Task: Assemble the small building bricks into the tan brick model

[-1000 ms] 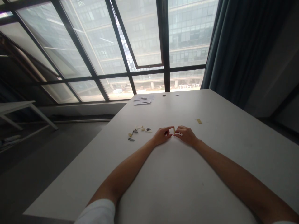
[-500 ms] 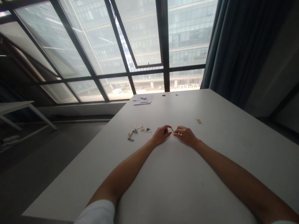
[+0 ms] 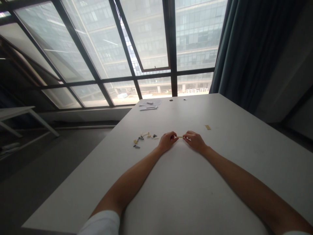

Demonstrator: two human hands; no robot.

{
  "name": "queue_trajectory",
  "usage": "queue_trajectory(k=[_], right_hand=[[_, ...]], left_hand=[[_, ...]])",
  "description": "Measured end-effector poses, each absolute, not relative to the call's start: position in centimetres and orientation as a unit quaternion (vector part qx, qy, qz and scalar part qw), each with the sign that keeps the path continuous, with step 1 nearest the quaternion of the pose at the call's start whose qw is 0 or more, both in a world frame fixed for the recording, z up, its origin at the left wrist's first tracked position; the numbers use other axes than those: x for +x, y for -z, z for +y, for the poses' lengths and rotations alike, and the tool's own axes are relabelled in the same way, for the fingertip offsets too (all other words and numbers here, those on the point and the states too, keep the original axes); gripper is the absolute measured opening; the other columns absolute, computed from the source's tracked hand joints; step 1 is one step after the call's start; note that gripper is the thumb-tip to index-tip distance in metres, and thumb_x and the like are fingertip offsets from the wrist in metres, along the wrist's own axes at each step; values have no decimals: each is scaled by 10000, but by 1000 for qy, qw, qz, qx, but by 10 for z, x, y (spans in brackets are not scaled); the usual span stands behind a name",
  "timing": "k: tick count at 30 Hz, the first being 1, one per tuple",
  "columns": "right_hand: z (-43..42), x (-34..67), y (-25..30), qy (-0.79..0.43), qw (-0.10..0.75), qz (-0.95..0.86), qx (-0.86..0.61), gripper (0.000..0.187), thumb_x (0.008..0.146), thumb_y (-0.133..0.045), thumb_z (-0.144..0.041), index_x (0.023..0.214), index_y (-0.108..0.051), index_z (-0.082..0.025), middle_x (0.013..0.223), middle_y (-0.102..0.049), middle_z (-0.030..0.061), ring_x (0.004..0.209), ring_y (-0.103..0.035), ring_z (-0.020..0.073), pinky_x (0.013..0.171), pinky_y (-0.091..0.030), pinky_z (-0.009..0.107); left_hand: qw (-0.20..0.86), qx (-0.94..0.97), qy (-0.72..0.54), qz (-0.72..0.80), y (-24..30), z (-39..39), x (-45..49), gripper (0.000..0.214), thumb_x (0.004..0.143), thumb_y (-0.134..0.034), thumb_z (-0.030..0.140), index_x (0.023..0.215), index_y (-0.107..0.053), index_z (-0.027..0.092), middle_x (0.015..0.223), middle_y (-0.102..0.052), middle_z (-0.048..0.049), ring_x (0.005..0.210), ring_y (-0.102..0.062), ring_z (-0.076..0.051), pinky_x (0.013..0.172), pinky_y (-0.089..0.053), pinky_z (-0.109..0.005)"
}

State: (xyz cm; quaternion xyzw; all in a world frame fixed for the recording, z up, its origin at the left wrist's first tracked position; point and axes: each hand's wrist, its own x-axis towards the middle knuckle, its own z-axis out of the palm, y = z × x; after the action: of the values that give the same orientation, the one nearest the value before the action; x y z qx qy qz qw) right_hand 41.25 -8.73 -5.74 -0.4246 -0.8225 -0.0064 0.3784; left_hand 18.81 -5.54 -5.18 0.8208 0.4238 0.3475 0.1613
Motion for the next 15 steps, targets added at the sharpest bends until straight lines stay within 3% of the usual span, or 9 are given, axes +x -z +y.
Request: queue_trajectory(k=[15], right_hand=[[-86, 413, 59, 3, 397, -812, -427, 92, 953, -637, -177, 939, -719, -215, 904, -670, 31, 795, -611, 167, 709, -435, 262]], left_hand=[[152, 819, -344, 433, 49, -57, 189, 89, 857, -689, 272, 880, -691, 187, 665, -598, 44, 617, -505, -105, 626, -369, -227]])
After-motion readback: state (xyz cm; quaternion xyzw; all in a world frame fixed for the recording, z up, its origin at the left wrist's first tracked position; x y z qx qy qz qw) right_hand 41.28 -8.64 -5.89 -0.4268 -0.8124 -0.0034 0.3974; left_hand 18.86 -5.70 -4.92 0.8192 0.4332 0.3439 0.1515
